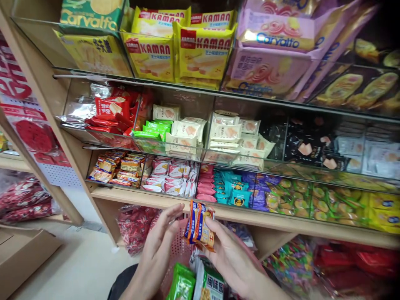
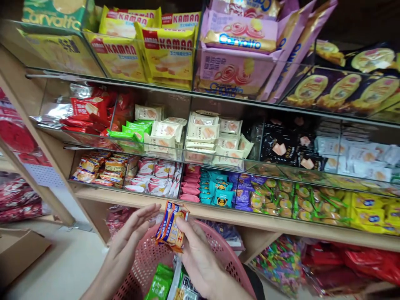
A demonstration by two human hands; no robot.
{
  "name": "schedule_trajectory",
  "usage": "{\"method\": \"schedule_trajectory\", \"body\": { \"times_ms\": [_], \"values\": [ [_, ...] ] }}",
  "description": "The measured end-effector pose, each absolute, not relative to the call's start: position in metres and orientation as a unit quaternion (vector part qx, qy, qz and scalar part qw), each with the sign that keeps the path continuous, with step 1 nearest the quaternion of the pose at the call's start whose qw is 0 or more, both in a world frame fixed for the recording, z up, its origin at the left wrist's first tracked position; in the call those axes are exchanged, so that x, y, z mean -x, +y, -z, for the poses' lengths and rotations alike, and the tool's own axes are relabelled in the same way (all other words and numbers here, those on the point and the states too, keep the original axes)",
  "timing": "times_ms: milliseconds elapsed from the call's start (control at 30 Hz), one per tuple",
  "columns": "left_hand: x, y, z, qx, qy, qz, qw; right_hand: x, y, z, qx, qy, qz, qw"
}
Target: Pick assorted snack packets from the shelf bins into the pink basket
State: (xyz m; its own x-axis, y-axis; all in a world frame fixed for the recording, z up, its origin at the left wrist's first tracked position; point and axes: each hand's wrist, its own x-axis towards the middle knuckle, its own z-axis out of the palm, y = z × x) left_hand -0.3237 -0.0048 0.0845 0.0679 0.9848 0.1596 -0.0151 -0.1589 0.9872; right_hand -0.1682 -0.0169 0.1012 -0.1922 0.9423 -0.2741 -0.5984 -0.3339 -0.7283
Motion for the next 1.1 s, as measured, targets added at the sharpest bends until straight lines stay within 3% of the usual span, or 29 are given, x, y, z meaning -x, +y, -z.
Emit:
{"method": "schedule_trajectory", "body": {
  "times_ms": [233, 400, 600, 767, 967, 1100],
  "values": [
    [0.289, -0.030, -0.078, -0.559, 0.439, -0.355, 0.608, 0.125, -0.049, -0.070, 0.321, -0.084, -0.812, 0.481],
    [0.275, -0.043, -0.075, -0.612, 0.452, -0.248, 0.600, 0.110, -0.068, -0.064, 0.298, -0.026, -0.821, 0.486],
    [0.262, -0.061, -0.076, -0.688, 0.414, -0.220, 0.554, 0.096, -0.077, -0.063, 0.278, -0.004, -0.830, 0.484],
    [0.273, -0.060, -0.078, -0.798, 0.355, -0.208, 0.440, 0.086, -0.082, -0.068, 0.294, -0.075, -0.843, 0.445],
    [0.283, -0.059, -0.119, -0.965, 0.204, -0.125, 0.108, 0.085, -0.096, -0.075, 0.387, -0.256, -0.820, 0.335],
    [0.277, -0.080, -0.126, -0.988, 0.114, -0.108, 0.008, 0.087, -0.110, -0.070, 0.370, -0.352, -0.810, 0.288]
  ]
}}
